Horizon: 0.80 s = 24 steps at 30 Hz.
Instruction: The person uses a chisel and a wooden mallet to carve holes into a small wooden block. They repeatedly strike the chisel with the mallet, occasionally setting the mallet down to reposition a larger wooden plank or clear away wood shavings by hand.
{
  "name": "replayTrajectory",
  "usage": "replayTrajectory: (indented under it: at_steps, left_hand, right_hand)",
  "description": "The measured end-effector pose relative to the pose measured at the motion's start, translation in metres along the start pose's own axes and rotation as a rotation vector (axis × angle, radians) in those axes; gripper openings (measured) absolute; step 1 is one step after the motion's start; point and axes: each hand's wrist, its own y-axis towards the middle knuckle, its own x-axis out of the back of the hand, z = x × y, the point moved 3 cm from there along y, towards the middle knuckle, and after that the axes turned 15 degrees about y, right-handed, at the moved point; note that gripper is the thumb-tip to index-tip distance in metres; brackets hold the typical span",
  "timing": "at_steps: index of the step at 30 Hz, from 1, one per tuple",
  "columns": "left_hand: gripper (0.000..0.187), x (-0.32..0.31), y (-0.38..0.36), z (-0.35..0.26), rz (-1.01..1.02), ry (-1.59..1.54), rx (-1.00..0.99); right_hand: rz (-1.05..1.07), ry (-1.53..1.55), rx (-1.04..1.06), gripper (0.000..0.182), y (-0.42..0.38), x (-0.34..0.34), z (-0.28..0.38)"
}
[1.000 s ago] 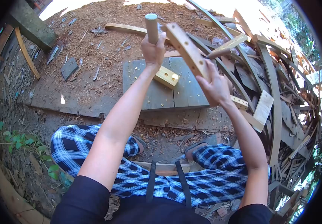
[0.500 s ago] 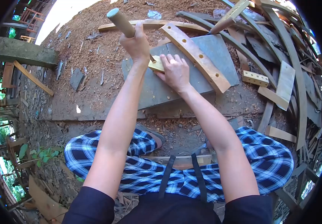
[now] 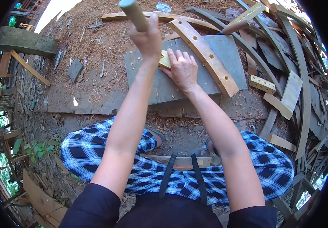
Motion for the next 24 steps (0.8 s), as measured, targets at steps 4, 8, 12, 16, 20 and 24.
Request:
replayTrajectory:
  at_steps: [4,8,12,16,20,24]
  left_hand:
    - [0.022,-0.011,-0.069,-0.019,-0.022,0.276,-0.463]
    - [0.026,-0.011,-0.060,-0.014,0.048,0.228,-0.363]
    - [0.032,0.013,0.012,0.001,-0.030,-0.127,0.205]
    - [0.034,0.032,0.039,0.027,-0.069,-0.320,0.477]
    - [0.039,0.068,0.041,0.089,-0.356,-0.419,0.936]
    - [0.038,0.098,0.006,0.150,-0.447,-0.656,1.197]
  right_hand:
    - [-0.192,0.440,-0.038,0.028,-0.010,-0.007,-0.014]
    - [-0.228,0.362,-0.013,0.040,-0.011,-0.003,-0.012]
    - [-0.015,-0.018,-0.042,0.061,-0.002,0.000,0.003]
    - [-0.036,0.003,-0.039,0.063,-0.003,0.000,0.000]
    - [-0.009,0.027,0.025,0.063,-0.004,0.003,-0.003]
    - [0.000,0.022,0.036,0.063,-0.001,0.000,0.000]
